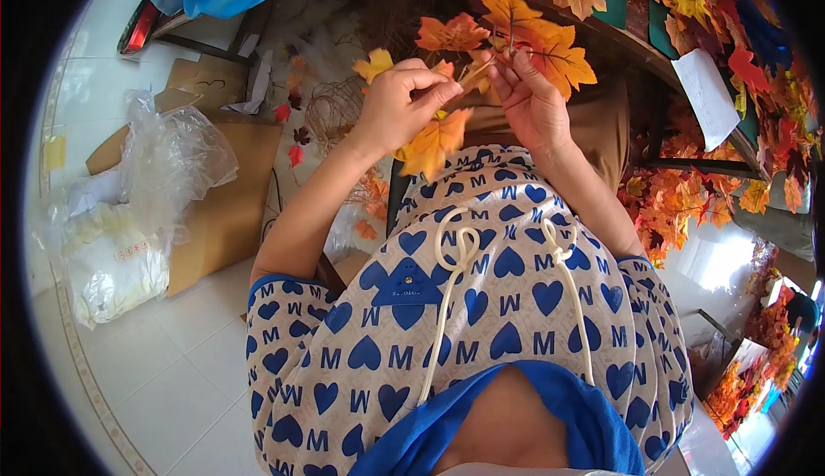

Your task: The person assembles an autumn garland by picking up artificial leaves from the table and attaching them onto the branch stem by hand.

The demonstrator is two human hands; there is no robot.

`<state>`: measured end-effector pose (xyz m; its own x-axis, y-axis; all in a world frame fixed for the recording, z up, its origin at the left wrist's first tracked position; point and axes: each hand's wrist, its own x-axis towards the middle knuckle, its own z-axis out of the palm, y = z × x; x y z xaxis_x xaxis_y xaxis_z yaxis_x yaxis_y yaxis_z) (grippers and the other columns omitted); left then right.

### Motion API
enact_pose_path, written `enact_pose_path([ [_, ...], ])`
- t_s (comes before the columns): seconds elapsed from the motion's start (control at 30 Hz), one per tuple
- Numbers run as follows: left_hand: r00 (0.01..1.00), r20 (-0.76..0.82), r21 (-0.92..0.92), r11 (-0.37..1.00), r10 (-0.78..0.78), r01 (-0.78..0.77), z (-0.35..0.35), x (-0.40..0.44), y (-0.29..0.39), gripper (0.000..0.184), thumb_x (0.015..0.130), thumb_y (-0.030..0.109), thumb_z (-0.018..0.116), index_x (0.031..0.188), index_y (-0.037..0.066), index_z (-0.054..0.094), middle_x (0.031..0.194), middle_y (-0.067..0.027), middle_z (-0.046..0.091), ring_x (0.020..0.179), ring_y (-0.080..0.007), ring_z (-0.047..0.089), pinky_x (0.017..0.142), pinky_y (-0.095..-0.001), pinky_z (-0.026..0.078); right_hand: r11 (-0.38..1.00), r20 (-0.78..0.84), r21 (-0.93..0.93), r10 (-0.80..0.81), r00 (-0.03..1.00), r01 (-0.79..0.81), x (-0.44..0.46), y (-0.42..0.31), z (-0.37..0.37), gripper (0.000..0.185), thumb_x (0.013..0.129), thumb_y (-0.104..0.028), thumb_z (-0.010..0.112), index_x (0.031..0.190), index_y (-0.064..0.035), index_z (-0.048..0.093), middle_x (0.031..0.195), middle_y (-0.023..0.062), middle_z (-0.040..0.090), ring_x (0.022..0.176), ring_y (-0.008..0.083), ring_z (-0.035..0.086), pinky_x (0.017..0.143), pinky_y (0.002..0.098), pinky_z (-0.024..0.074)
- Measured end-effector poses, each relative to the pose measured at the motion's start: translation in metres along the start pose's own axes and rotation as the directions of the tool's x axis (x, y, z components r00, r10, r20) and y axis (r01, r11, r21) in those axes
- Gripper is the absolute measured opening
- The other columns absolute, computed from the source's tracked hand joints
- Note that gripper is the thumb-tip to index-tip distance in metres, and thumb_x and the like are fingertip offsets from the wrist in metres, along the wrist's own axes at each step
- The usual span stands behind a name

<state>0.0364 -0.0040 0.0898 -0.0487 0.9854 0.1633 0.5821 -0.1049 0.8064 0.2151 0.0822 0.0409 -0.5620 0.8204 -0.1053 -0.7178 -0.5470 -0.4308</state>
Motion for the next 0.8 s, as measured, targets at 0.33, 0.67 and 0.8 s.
enact_pose_path([
  [0.33, 0.944, -0.187, 0.33, 0.923, 0.271, -0.2, 0.012, -0.005, 0.008, 0.011, 0.067, 0.012, 0.074, 0.071, 0.004, 0.067, 0.069, -0.0048, 0.053, 0.06, -0.0219, 0.053, 0.054, -0.0311, 0.044, 0.884, -0.171, -0.463, -0.16, 0.972, 0.064, -0.006, 0.005, 0.009, 0.01, 0.083, -0.005, 0.066, 0.091, -0.0044, 0.062, 0.089, 0.0032, 0.065, 0.087, 0.0122, 0.062, 0.074, 0.0218, 0.0472],
  [0.67, 0.916, -0.216, 0.388, 0.89, 0.339, -0.238, 0.017, -0.006, 0.014, 0.008, 0.067, 0.01, 0.073, 0.073, 0.007, 0.067, 0.066, -0.0027, 0.053, 0.062, -0.0207, 0.056, 0.054, -0.0315, 0.046, 0.853, -0.076, -0.518, -0.126, 0.989, 0.069, -0.013, 0.013, 0.013, 0.01, 0.078, -0.005, 0.07, 0.086, -0.0074, 0.064, 0.086, -0.0004, 0.065, 0.074, 0.0045, 0.057, 0.065, 0.0182, 0.0418],
  [0.8, 0.923, -0.226, 0.324, 0.918, 0.312, -0.23, 0.016, -0.007, 0.017, 0.008, 0.069, 0.006, 0.074, 0.074, 0.004, 0.067, 0.064, -0.0034, 0.053, 0.057, -0.0163, 0.053, 0.052, -0.0281, 0.041, 0.921, -0.192, -0.379, 0.021, 0.981, -0.094, -0.013, 0.008, 0.016, 0.016, 0.079, -0.006, 0.069, 0.095, -0.0058, 0.064, 0.087, -0.001, 0.065, 0.072, 0.0046, 0.056, 0.059, 0.0177, 0.0387],
])
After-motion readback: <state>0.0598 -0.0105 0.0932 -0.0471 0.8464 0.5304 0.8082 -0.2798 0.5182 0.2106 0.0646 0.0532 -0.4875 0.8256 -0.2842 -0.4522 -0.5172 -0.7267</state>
